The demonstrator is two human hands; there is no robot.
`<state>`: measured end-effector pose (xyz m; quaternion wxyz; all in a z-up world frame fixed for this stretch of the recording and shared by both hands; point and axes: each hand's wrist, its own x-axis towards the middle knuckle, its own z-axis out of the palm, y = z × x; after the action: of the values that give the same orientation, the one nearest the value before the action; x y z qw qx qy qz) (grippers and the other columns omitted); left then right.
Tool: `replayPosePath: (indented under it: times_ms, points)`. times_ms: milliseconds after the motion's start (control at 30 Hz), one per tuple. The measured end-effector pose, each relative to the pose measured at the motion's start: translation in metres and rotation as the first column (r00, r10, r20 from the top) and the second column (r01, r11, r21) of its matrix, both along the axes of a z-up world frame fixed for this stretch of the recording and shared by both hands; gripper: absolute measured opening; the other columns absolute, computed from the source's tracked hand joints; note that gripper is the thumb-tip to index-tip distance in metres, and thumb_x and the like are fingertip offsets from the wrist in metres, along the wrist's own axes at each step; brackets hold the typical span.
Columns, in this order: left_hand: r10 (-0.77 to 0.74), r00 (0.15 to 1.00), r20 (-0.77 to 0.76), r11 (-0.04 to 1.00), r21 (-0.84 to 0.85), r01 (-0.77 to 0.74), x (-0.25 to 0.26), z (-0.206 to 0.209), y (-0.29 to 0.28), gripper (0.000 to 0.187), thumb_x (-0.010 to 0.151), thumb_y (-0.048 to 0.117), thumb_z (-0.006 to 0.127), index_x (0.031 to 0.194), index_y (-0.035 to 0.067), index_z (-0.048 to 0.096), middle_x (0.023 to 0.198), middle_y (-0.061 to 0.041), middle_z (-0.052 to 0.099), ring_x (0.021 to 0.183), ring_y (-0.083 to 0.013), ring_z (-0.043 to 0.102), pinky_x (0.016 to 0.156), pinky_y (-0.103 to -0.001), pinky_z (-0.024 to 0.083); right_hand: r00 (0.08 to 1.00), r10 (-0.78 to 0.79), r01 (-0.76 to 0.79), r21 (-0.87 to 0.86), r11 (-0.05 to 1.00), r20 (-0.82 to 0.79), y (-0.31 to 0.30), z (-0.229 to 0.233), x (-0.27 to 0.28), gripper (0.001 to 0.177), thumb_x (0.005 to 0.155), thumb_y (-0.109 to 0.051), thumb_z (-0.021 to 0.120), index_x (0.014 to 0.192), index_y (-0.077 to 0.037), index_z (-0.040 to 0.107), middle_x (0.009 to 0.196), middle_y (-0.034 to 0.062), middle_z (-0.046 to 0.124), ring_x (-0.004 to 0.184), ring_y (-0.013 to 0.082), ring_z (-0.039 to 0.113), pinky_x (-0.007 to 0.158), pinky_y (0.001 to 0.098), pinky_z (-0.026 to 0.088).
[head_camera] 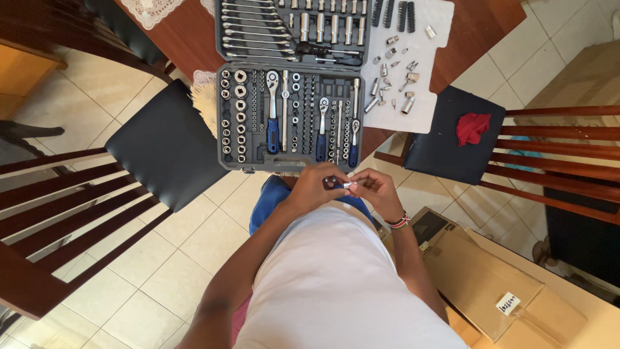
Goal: The person repeatedly picks up socket bits and adapters from a white paper on the table, checks them, and places them into their designated slots in an open socket tool kit. The person handles the small metal parts one at a time and arranges them in the molded compartments of the case.
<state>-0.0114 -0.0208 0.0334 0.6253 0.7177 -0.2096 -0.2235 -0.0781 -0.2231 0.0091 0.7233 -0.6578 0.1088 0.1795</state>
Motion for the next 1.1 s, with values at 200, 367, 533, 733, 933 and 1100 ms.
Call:
replayPosePath:
  times_ms: [200, 367, 533, 733, 933, 1100]
  points:
    - [-0.015, 0.999, 0.029, 1.0, 0.004, 0.015, -0.003, 0.001, 0.0, 0.025, 0.065, 0.009, 0.081, 0.085, 0.007, 0.066, 0.078, -0.005, 0.062, 0.06, -0.0142, 0.056, 0.055, -0.027, 0.047, 1.0, 0.014, -0.013, 0.065, 0.998, -0.01, -0.001, -0.002, -0.003, 0.018, 0.086, -0.01, 0.065, 0.098, 0.003, 0.06, 0.083, 0.0084, 0.067, 0.073, 0.01, 0.064, 0.065, 0.0217, 0.051]
    - [-0.002, 1.0, -0.024, 1.0, 0.003, 0.002, -0.006, 0.0, 0.0, 0.025, 0.066, 0.009, 0.08, 0.088, 0.007, 0.066, 0.08, -0.004, 0.063, 0.06, -0.0129, 0.056, 0.054, -0.026, 0.047, 1.0, 0.021, -0.021, 0.03, 0.999, -0.001, -0.001, -0.001, -0.004, 0.019, 0.086, -0.011, 0.065, 0.098, 0.003, 0.06, 0.083, 0.0083, 0.067, 0.073, 0.0096, 0.063, 0.065, 0.0216, 0.051]
    - [0.037, 0.997, -0.062, 0.999, 0.011, -0.037, -0.009, 0.0, 0.001, 0.024, 0.069, 0.01, 0.078, 0.091, 0.007, 0.068, 0.08, -0.004, 0.065, 0.06, -0.0106, 0.053, 0.054, -0.025, 0.045, 1.0, -0.008, 0.007, 0.031, 0.999, 0.014, 0.003, 0.001, -0.003, 0.02, 0.085, -0.009, 0.066, 0.098, 0.004, 0.06, 0.084, 0.0082, 0.067, 0.074, 0.0096, 0.062, 0.065, 0.0213, 0.05]
    - [0.061, 0.991, -0.116, 0.998, -0.005, -0.062, -0.004, 0.001, 0.01, 0.024, 0.072, 0.011, 0.076, 0.095, 0.007, 0.07, 0.085, -0.003, 0.067, 0.06, -0.0076, 0.055, 0.054, -0.023, 0.046, 0.999, -0.005, 0.003, 0.062, 0.998, 0.033, 0.009, 0.0, 0.003, 0.021, 0.084, -0.009, 0.066, 0.1, 0.003, 0.059, 0.087, 0.0068, 0.066, 0.079, 0.009, 0.063, 0.069, 0.0203, 0.05]
    - [0.063, 0.991, -0.115, 0.998, -0.01, -0.065, -0.002, -0.005, 0.009, 0.024, 0.073, 0.01, 0.076, 0.096, 0.007, 0.069, 0.085, -0.003, 0.067, 0.059, -0.0068, 0.054, 0.053, -0.022, 0.046, 0.999, -0.013, 0.014, -0.026, 1.0, 0.034, 0.01, -0.003, 0.009, 0.018, 0.088, -0.01, 0.064, 0.1, 0.002, 0.06, 0.084, 0.007, 0.067, 0.075, 0.0085, 0.062, 0.068, 0.0207, 0.051]
    - [0.063, 0.992, -0.114, 0.998, 0.013, -0.062, -0.002, -0.009, 0.006, 0.024, 0.072, 0.01, 0.078, 0.094, 0.006, 0.07, 0.08, -0.004, 0.067, 0.058, -0.0071, 0.052, 0.053, -0.023, 0.045, 1.0, -0.011, 0.011, -0.012, 1.0, 0.013, 0.01, 0.001, 0.009, 0.016, 0.088, -0.01, 0.063, 0.098, 0.002, 0.059, 0.083, 0.0065, 0.066, 0.074, 0.0086, 0.061, 0.067, 0.021, 0.05]
